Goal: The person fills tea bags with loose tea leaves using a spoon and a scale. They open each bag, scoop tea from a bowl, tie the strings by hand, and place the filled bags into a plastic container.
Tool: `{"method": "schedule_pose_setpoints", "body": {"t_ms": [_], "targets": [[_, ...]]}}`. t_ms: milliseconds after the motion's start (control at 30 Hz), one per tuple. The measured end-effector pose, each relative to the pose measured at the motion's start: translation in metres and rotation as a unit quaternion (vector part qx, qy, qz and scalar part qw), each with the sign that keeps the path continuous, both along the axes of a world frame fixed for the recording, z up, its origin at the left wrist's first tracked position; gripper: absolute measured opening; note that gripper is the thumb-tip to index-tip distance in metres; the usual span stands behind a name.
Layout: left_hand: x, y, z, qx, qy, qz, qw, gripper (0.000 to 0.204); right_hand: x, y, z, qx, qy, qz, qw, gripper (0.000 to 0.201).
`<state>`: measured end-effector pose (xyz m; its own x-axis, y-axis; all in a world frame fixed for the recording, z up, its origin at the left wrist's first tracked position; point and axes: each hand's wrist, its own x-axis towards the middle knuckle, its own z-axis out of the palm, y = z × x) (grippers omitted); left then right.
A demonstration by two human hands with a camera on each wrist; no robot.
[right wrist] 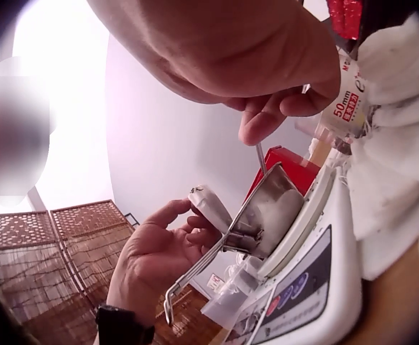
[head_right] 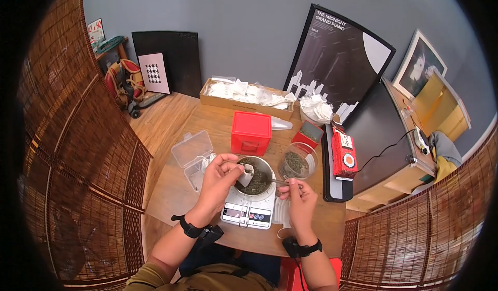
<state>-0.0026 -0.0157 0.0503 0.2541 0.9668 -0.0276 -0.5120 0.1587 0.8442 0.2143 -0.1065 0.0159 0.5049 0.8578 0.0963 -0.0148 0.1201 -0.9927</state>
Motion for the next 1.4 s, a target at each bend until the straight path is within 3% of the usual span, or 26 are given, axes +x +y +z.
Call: {"method": "schedule_pose_setpoints", "body": {"t_ms": [267,567,967,1300,1367,1400], "targets": [[-0.002,0.001,0.001,-0.012,0.001,0.007,1.000,0.033,0.003,0.000,0.006,-0.018,0.084,-0.032,0.996,0.031],[-0.003,0.005,0.000,-0.047,0.031,-0.010,0.998,0.037,-0.004,0.003,0.039,0.055,0.103,-0.038,0.992,0.031],[-0.004,0.008,0.002,-0.074,0.020,-0.026,0.997,0.037,-0.023,-0.003,0.048,0.073,0.025,-0.003,0.997,0.029],[-0.001,0.008,-0.007,-0.075,0.020,-0.028,0.997,0.037,-0.027,-0.015,0.047,0.109,-0.110,-0.004,0.988,0.025],[0.006,0.009,-0.021,0.059,0.054,0.040,0.996,0.036,-0.024,-0.013,0.044,0.106,-0.107,-0.016,0.988,0.025],[0.007,0.008,-0.022,0.059,0.055,0.040,0.996,0.036,-0.019,-0.012,0.041,0.083,-0.103,-0.007,0.991,0.024]]}}
